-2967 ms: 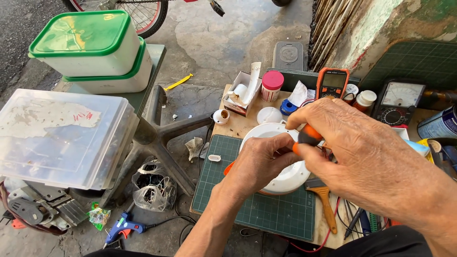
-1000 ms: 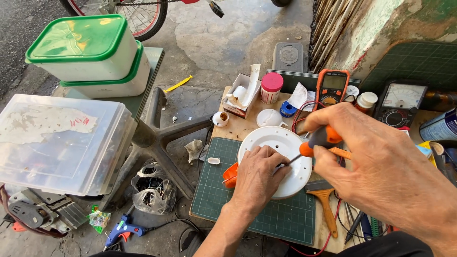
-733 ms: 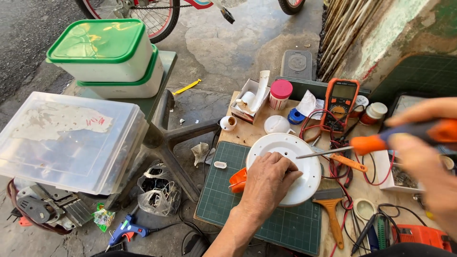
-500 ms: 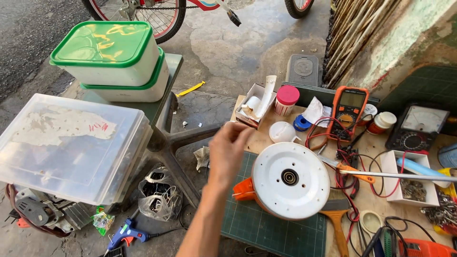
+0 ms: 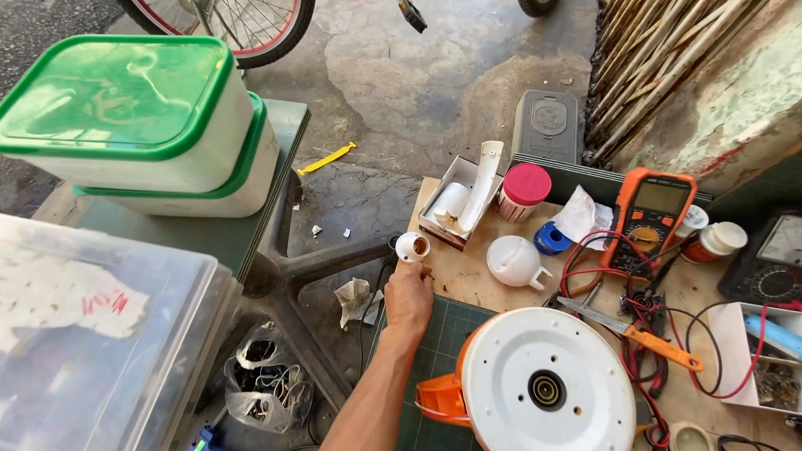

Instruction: Disassembling and reassembling an electric kettle using a screwdriver to inspect and fix internal components.

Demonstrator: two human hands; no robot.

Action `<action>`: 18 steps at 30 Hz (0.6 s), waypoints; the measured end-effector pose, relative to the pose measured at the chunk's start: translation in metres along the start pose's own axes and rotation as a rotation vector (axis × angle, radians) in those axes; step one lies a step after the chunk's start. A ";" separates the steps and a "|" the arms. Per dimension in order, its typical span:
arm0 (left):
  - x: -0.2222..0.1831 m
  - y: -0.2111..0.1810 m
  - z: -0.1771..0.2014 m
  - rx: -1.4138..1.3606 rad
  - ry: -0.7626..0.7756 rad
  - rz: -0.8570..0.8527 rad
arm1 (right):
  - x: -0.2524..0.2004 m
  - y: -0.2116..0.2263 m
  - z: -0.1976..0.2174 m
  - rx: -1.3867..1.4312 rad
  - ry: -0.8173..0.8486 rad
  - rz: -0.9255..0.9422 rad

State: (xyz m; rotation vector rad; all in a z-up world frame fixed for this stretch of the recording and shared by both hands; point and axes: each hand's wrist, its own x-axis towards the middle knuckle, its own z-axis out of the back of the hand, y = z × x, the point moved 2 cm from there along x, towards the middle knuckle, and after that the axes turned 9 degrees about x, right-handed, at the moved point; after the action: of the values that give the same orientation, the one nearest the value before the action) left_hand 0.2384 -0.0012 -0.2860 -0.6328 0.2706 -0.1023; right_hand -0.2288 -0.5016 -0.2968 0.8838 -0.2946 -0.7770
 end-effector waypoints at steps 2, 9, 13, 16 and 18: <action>0.005 -0.004 -0.010 0.016 0.019 0.016 | -0.003 -0.022 -0.021 0.002 0.002 -0.065; 0.007 -0.018 -0.030 -0.270 0.128 -0.053 | -0.025 -0.082 -0.086 0.017 0.011 -0.275; -0.027 -0.031 0.019 -0.800 0.118 0.083 | -0.045 -0.095 -0.123 0.046 0.007 -0.391; -0.076 -0.052 0.083 -0.784 0.109 0.236 | -0.087 0.000 -0.142 0.067 0.016 -0.477; -0.130 -0.084 0.142 -0.740 0.106 0.238 | -0.084 0.217 -0.136 0.118 -0.039 -0.309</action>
State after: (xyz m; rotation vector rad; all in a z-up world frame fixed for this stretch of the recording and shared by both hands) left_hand 0.1525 0.0353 -0.0984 -1.3243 0.4912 0.2054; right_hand -0.1096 -0.2778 -0.2040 1.0410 -0.2425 -1.0714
